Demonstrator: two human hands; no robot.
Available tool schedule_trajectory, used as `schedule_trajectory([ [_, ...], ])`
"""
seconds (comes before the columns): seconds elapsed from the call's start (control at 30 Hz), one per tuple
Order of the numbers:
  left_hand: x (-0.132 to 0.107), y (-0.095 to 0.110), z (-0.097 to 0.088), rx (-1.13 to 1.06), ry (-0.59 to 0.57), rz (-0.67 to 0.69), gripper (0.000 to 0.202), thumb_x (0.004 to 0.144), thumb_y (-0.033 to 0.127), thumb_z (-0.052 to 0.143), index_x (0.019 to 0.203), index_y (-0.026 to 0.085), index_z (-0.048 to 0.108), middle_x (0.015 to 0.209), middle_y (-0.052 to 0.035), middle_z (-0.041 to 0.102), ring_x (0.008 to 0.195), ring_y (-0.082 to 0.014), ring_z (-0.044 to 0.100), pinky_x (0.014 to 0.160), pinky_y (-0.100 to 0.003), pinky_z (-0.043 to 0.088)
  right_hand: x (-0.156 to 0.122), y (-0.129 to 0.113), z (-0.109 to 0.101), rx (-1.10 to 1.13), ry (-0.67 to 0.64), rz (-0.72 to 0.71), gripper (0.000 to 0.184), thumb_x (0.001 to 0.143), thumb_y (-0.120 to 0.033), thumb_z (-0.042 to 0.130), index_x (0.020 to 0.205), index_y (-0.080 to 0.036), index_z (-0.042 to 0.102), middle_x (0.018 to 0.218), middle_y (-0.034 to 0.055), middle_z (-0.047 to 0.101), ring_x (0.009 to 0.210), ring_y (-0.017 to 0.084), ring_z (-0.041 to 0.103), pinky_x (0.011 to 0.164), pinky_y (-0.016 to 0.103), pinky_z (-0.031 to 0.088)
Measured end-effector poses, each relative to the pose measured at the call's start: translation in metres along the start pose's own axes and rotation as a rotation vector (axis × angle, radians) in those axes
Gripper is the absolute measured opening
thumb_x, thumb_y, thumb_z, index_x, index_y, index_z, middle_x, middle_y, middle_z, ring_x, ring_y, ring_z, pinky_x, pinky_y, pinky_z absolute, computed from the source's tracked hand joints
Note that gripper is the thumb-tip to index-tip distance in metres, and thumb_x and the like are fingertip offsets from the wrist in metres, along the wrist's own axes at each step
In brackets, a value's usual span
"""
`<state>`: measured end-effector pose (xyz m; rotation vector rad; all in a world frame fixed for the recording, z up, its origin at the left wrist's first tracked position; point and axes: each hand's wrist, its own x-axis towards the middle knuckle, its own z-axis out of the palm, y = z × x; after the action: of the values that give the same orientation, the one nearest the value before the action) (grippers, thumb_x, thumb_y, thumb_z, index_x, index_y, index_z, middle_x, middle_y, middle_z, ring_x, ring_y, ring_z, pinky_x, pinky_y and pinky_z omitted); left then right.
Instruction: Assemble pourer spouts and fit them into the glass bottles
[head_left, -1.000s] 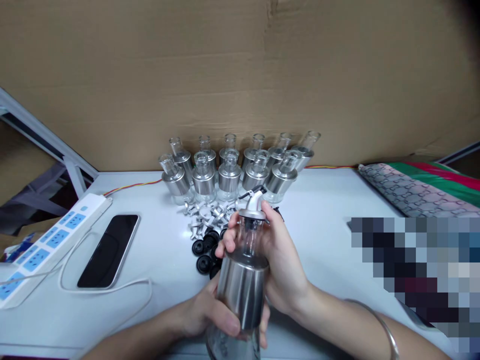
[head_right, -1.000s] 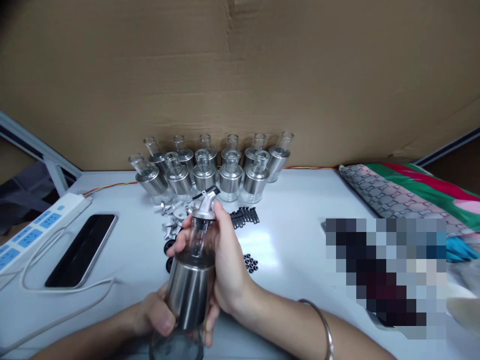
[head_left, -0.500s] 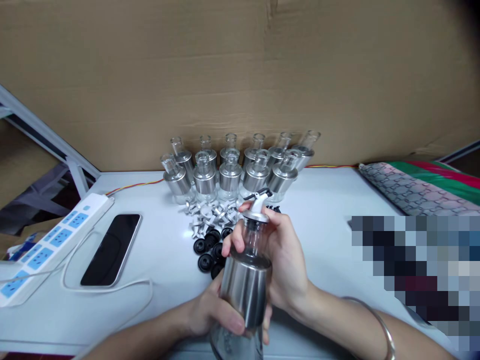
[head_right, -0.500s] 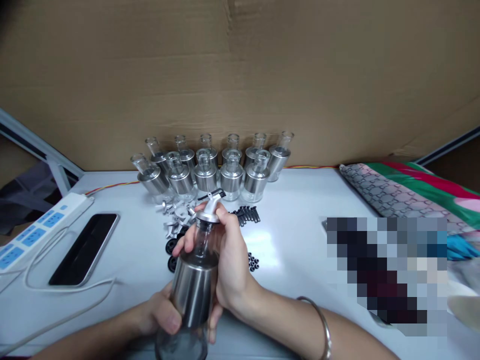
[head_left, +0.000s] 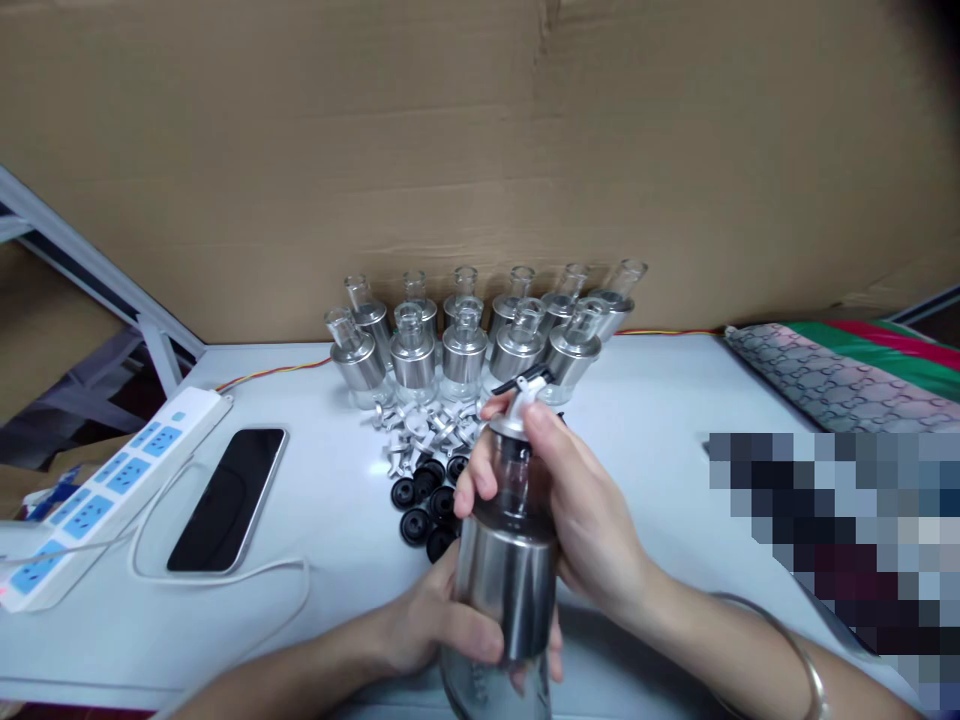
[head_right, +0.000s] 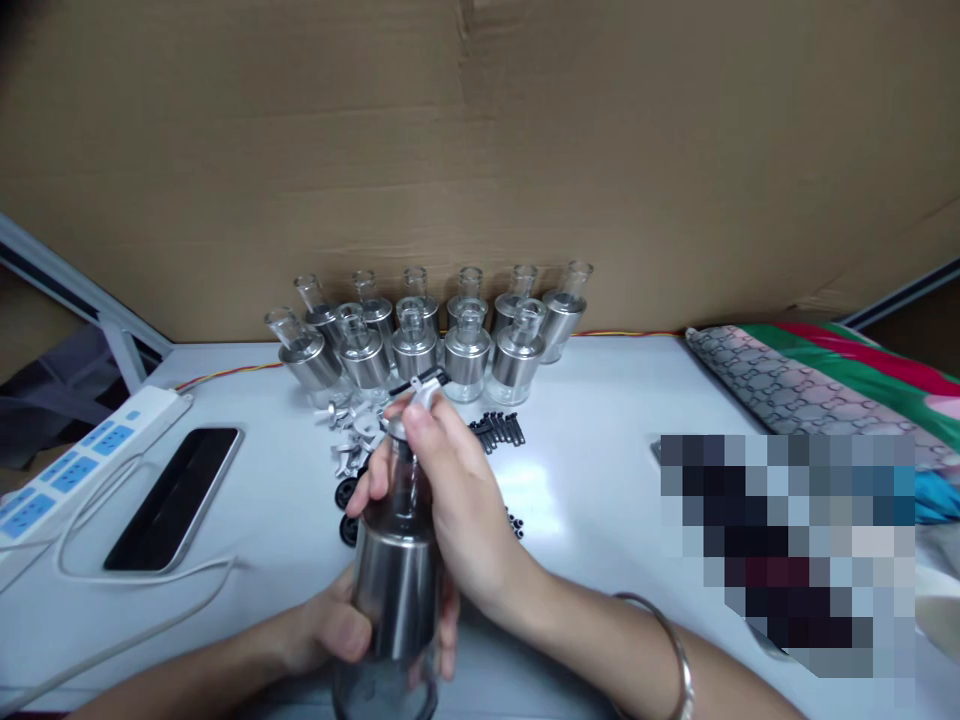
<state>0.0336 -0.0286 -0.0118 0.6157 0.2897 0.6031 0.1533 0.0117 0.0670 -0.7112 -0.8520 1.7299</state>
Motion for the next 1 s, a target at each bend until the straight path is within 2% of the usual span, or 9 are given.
schedule_trajectory([
  [0.07,0.000,0.004,0.002,-0.069,0.014,0.049,0.055,0.069,0.049,0.074,0.106,0.010,0.062,0.092,-0.0116,0.067,0.074,-0.0198,0.064,0.061,-0.026,0.047,0.003,-0.014,-0.003,-0.060,0.030,-0.056,0.037,0.081,-0.058,0.059,0.090,-0.023,0.052,0.057,-0.0056,0.056,0.054,0.015,0.063,0.051,0.025,0.049],
  [0.17,-0.001,0.013,0.002,-0.128,0.035,0.097,0.047,0.076,0.038,0.068,0.116,0.018,0.053,0.109,-0.0110,0.064,0.092,-0.0238,0.065,0.070,-0.030,0.049,0.008,-0.043,-0.013,-0.166,0.163,-0.286,0.037,0.079,-0.058,0.061,0.087,-0.022,0.055,0.059,-0.0047,0.056,0.058,0.016,0.065,0.052,0.029,0.052],
  [0.33,-0.001,0.025,0.001,-0.028,0.083,0.082,0.037,0.074,0.030,0.067,0.105,0.011,0.057,0.088,-0.0092,0.065,0.079,-0.0196,0.064,0.072,-0.030,0.045,0.020,-0.086,-0.049,-0.500,0.257,-0.805,0.026,0.085,-0.047,0.060,0.087,-0.021,0.059,0.059,-0.0035,0.055,0.053,0.015,0.062,0.055,0.035,0.050],
  [0.37,-0.001,0.024,0.001,-0.017,0.099,0.072,0.035,0.074,0.030,0.067,0.103,0.011,0.057,0.086,-0.0087,0.064,0.077,-0.0185,0.063,0.072,-0.030,0.044,0.025,-0.091,-0.059,-0.566,0.260,-0.828,0.024,0.083,-0.044,0.063,0.087,-0.021,0.058,0.059,-0.0038,0.055,0.053,0.015,0.061,0.054,0.035,0.049],
  [0.4,-0.001,0.024,0.001,-0.010,0.105,0.062,0.034,0.074,0.029,0.067,0.101,0.011,0.057,0.085,-0.0082,0.064,0.075,-0.0179,0.063,0.072,-0.030,0.043,0.031,-0.094,-0.070,-0.626,0.286,-0.783,0.021,0.082,-0.040,0.065,0.086,-0.022,0.057,0.062,-0.0026,0.058,0.053,0.015,0.060,0.053,0.035,0.048],
  [0.5,0.001,0.019,0.001,0.013,0.085,0.010,0.037,0.071,0.031,0.070,0.099,0.011,0.057,0.084,-0.0080,0.064,0.073,-0.0179,0.064,0.070,-0.029,0.042,0.056,-0.097,-0.105,-0.623,0.544,-0.626,0.007,0.081,-0.019,0.059,0.076,-0.020,0.054,0.060,-0.0030,0.057,0.050,0.013,0.056,0.053,0.031,0.045],
  [0.63,0.002,0.017,-0.002,0.054,0.075,-0.028,0.038,0.070,0.031,0.072,0.099,0.011,0.057,0.084,-0.0081,0.065,0.072,-0.0172,0.064,0.069,-0.028,0.041,0.089,-0.089,-0.150,-0.632,0.666,-0.647,0.017,0.079,-0.007,0.053,0.075,-0.022,0.047,0.056,-0.0058,0.053,0.049,0.012,0.051,0.055,0.031,0.043],
  [0.77,0.002,0.018,-0.003,0.062,0.072,-0.018,0.037,0.070,0.030,0.072,0.099,0.011,0.058,0.085,-0.0080,0.065,0.072,-0.0173,0.064,0.070,-0.028,0.041,0.104,-0.080,-0.177,-0.685,0.656,-0.694,0.016,0.080,-0.009,0.053,0.081,-0.023,0.046,0.062,-0.0056,0.053,0.054,0.012,0.052,0.061,0.032,0.044],
  [1.0,0.003,0.018,-0.006,0.074,0.094,-0.028,0.035,0.068,0.026,0.072,0.096,0.011,0.059,0.084,-0.0083,0.065,0.072,-0.0173,0.065,0.070,-0.028,0.042,0.113,-0.074,-0.196,-0.859,0.527,-0.755,0.012,0.084,-0.023,0.053,0.086,-0.025,0.041,0.066,-0.0025,0.053,0.056,0.014,0.055,0.060,0.033,0.045],
])
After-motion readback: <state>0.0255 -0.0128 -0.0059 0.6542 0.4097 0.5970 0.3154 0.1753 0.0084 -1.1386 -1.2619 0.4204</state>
